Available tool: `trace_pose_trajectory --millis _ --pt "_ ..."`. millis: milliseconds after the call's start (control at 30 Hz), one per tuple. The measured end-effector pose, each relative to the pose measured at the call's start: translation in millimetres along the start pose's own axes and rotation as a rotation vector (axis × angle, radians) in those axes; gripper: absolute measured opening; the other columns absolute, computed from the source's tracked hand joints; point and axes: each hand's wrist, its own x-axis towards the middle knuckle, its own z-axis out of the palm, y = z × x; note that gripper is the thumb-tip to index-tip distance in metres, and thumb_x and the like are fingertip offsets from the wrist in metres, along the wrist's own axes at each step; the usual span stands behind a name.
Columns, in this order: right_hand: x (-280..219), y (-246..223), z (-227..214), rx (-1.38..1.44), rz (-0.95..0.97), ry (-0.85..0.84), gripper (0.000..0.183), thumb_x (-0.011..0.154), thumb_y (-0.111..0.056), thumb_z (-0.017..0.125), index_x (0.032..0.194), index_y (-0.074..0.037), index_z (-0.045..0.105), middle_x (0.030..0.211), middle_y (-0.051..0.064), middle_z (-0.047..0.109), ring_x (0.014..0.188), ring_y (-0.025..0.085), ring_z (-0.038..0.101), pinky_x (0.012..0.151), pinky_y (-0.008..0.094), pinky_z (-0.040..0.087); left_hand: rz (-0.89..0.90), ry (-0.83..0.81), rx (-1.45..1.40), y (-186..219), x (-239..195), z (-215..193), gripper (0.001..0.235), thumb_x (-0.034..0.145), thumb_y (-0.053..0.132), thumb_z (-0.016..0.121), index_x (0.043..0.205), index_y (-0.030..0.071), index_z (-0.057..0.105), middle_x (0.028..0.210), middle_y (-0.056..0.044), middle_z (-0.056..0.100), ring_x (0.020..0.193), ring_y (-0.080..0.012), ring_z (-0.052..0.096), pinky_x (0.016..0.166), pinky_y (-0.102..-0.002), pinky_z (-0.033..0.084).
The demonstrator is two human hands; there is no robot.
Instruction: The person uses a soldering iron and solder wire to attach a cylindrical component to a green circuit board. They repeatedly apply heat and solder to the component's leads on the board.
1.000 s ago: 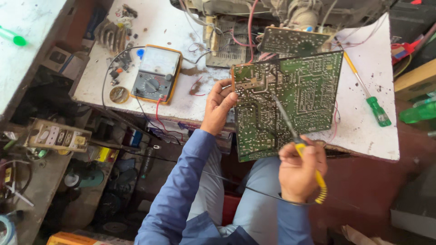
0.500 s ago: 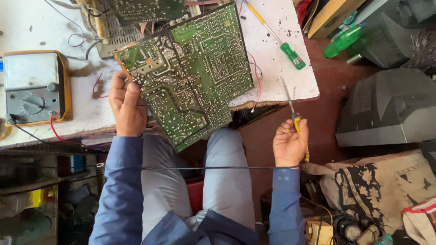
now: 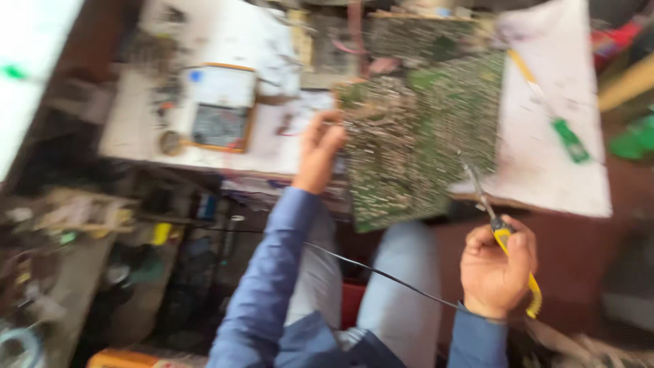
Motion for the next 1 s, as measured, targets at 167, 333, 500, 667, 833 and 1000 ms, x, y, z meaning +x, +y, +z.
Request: trace_pose_trajectory --millis 167,333,500,667,833,1000 --pt "-18 26 81 -0.422 -0.14 -0.196 0.027 0.106 -0.008 0.06 0.129 0.008 0.063 0.094 0.019 0.072 0.082 0.024 0.07 0.08 0.037 0.059 0.001 -0.115 -0.202 9 -1 -1 0.043 0.101 0.017 0.067 0.137 -0.001 0.052 0.124 -0.009 0.069 0.109 -0.0127 0.062 0.096 -0.028 0.051" --pt "-21 39 119 -0.579 -0.238 -0.28 0.025 0.106 -0.002 0.06 0.128 0.007 0.063 0.101 0.018 0.073 0.087 0.02 0.071 0.082 0.034 0.062 0.008 -0.169 -0.257 18 -3 2 0.046 0.103 0.016 0.067 0.141 -0.004 0.048 0.13 -0.013 0.068 0.114 -0.0146 0.063 0.101 -0.03 0.05" --pt "-20 40 127 -0.557 -0.211 -0.246 0.024 0.106 -0.003 0.059 0.128 0.007 0.064 0.1 0.018 0.072 0.086 0.02 0.071 0.08 0.033 0.061 0.001 -0.155 -0.274 19 -4 3 0.046 0.103 0.015 0.067 0.141 -0.004 0.048 0.129 -0.014 0.068 0.113 -0.015 0.064 0.1 -0.031 0.051" --pt "-29 41 124 -0.5 -0.183 -0.165 0.024 0.105 -0.002 0.057 0.127 0.006 0.064 0.093 0.017 0.071 0.079 0.018 0.068 0.078 0.031 0.059 0.04 -0.101 -0.231 19 -5 5 0.042 0.103 0.014 0.065 0.139 -0.002 0.051 0.125 -0.01 0.068 0.108 -0.0136 0.063 0.096 -0.03 0.052" --pt "-63 66 150 -0.566 -0.247 -0.269 0.024 0.105 -0.008 0.061 0.127 0.002 0.058 0.098 0.012 0.068 0.081 0.019 0.065 0.08 0.031 0.057 0.033 0.134 -0.048 57 -72 -3 0.028 0.108 0.017 0.058 0.13 -0.001 0.056 0.104 -0.005 0.063 0.088 -0.0094 0.054 0.075 -0.025 0.044" --pt "-100 117 197 -0.869 -0.607 -0.539 0.031 0.101 -0.011 0.073 0.128 -0.002 0.061 0.112 0.016 0.063 0.1 0.029 0.064 0.09 0.036 0.053 0.045 -0.04 -0.038 109 -188 -42 0.02 0.108 0.017 0.063 0.117 0.001 0.058 0.1 -0.002 0.06 0.094 -0.0082 0.056 0.084 -0.025 0.048"
